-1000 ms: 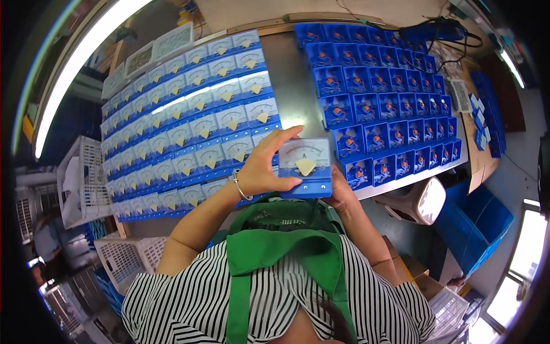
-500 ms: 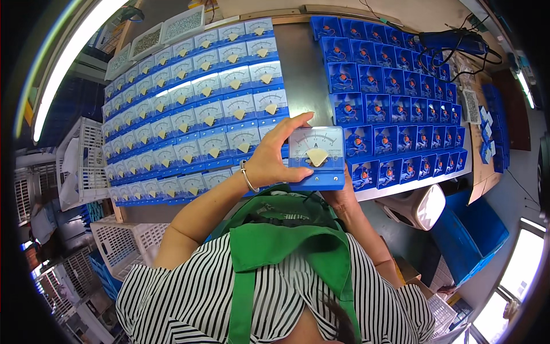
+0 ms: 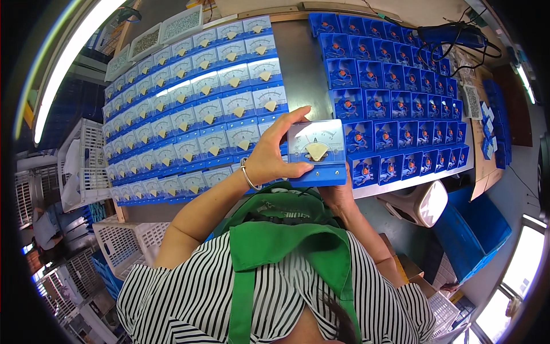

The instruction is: Assembling and calibrating analog panel meters at a workbench using a screwdriver.

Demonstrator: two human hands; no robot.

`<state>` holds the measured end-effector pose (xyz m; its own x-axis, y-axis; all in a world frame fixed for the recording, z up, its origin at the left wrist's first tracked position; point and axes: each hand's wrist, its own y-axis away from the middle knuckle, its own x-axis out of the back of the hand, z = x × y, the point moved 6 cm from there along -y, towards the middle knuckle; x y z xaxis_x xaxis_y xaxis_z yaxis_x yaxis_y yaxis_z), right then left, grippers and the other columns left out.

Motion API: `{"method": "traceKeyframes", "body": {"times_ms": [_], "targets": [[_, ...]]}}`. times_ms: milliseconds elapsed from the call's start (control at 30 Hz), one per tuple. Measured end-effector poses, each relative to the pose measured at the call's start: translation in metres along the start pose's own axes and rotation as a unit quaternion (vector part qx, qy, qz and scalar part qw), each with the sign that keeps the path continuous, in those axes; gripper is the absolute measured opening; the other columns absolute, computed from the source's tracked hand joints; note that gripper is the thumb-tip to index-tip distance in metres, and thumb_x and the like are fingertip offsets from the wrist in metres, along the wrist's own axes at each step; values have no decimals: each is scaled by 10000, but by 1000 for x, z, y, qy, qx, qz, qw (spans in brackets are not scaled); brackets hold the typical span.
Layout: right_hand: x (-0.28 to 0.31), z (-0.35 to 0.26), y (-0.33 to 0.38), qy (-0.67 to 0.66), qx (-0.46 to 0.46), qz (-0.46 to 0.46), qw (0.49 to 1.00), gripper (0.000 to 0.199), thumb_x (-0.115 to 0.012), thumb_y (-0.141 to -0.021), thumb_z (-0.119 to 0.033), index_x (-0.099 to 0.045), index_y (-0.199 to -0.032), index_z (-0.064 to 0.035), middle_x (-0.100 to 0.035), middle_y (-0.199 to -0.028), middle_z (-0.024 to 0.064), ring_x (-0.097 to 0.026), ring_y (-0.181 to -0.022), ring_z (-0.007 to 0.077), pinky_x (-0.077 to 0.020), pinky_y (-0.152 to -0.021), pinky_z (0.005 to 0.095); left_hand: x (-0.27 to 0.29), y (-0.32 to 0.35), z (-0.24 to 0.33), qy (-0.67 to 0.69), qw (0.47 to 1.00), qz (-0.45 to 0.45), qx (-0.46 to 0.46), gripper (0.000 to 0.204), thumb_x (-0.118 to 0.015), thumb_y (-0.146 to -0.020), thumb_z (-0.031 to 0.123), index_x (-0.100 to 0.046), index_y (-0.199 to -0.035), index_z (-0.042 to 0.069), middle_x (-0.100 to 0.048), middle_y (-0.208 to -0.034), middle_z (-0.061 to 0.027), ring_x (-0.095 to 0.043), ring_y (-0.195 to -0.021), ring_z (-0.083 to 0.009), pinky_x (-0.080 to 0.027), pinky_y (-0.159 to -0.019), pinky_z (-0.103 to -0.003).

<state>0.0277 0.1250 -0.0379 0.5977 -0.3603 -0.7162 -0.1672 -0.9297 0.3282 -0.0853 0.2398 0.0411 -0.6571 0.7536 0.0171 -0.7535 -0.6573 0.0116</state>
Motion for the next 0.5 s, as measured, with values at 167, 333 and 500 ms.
{"method": "traceKeyframes", "body": {"times_ms": [167, 333, 500], "targets": [[-6, -3, 2, 14, 20, -3, 1000, 396, -659, -850, -180, -560, -1205, -36, -627, -1119, 78, -617, -1009, 199, -494, -916, 346, 0, 0, -1, 15, 1000, 3, 4, 983, -808, -604, 216, -324, -1445, 63, -463, -1284, -116, -459, -1224, -221, -314, -1075, -345], [-11, -3, 3, 16, 12, 7, 1000, 372, -663, -850, -188, -571, -1177, -37, -631, -1097, 69, -619, -987, 179, -506, -870, 323, 2, 1, -2, 19, 1000, 6, 11, 974, -806, -605, 214, -331, -1443, 62, -461, -1287, -122, -458, -1226, -226, -311, -1076, -341], [7, -4, -4, 33, 14, -32, 999, 308, -648, -871, -183, -582, -1135, -38, -640, -987, 41, -609, -793, 110, -497, -652, 253, 7, 0, -5, 19, 1000, 13, 17, 962, -804, -612, 211, -339, -1442, 70, -463, -1293, -124, -456, -1229, -228, -319, -1071, -346]]}}
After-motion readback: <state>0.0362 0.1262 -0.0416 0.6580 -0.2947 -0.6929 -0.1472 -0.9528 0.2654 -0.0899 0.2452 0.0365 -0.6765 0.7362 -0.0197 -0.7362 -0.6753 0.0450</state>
